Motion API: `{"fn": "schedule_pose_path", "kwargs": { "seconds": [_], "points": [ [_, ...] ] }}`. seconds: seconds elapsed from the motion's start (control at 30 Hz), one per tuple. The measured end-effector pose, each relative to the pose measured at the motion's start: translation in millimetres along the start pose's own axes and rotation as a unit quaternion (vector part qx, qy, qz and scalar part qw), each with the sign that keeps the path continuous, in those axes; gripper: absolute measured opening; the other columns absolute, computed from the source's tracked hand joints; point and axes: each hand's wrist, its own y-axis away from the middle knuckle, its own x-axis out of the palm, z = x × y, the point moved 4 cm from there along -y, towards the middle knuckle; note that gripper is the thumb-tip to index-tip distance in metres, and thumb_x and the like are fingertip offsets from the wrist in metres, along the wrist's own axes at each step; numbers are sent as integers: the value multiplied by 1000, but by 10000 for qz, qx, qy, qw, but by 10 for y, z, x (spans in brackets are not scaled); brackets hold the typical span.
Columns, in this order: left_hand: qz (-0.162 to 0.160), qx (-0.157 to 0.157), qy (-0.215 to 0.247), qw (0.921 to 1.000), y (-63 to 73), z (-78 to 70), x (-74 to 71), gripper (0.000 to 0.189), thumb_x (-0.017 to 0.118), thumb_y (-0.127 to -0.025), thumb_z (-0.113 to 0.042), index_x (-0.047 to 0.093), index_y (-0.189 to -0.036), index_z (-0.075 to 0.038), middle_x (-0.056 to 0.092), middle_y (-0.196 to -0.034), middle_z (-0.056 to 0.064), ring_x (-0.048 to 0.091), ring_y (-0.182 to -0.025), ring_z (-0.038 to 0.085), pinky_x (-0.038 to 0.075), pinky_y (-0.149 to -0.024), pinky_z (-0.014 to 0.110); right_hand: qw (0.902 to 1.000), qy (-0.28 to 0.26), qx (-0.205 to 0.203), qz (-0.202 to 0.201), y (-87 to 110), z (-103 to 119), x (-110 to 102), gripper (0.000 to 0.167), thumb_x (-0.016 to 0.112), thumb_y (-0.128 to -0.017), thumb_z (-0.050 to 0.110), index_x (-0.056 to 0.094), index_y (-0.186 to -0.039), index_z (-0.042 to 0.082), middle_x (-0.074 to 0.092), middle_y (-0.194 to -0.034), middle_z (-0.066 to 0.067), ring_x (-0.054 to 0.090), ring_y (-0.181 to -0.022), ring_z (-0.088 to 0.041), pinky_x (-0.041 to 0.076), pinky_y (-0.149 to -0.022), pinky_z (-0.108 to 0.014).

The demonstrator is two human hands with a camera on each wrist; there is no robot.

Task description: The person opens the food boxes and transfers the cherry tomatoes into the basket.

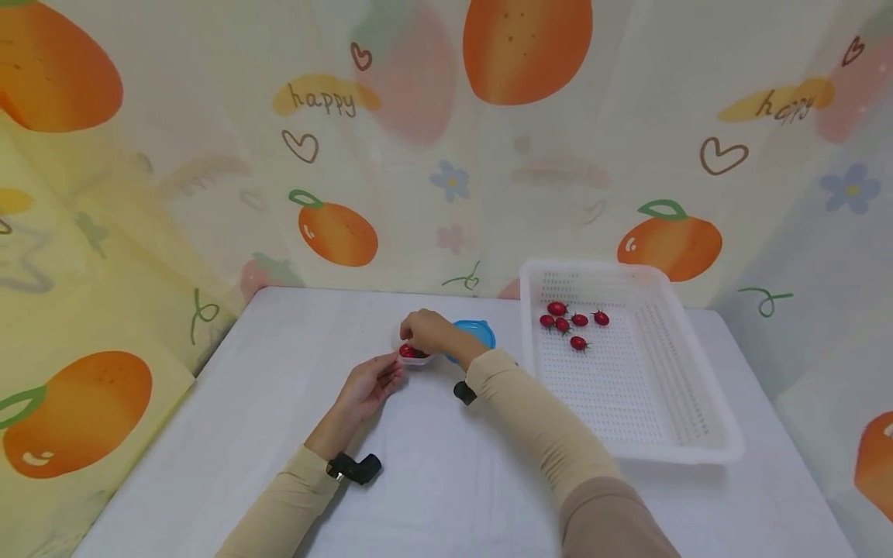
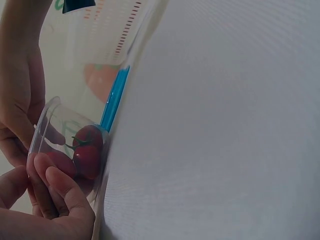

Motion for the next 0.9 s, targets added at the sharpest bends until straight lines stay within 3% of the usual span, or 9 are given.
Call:
{"fn": "schedule_pose_path", "kwargs": {
  "seconds": [0.23, 0.53, 0.9],
  "points": [
    [59, 17, 28, 10000, 10, 15, 9, 25, 60, -96, -15, 59, -115, 1, 66, -89, 1, 64, -83, 10, 56, -76, 20, 9993, 203, 126, 291, -16, 11, 87, 32, 58, -90, -4, 70, -116, 10, 68, -115, -8, 59, -107, -21, 49, -102, -35],
    [88, 92, -22, 9999, 21, -2, -2, 28, 60, -96, -16, 58, -118, 2, 66, -89, 1, 64, -83, 10, 56, -76, 20, 9976, 551, -22, 415, -61, 1, 147, 33, 61, -91, -1, 70, -118, 14, 68, -108, -3, 55, -97, -18, 50, -98, -32],
    [-5, 83, -88, 9999, 23, -13, -17, 27, 60, -96, -15, 59, -117, 1, 66, -90, 1, 65, -84, 10, 56, -79, 21, 9972, 593, 167, 420, -91, -26, 160, 26, 63, -90, 1, 71, -112, 12, 68, -104, -4, 59, -96, -18, 52, -95, -33]
  ]
}}
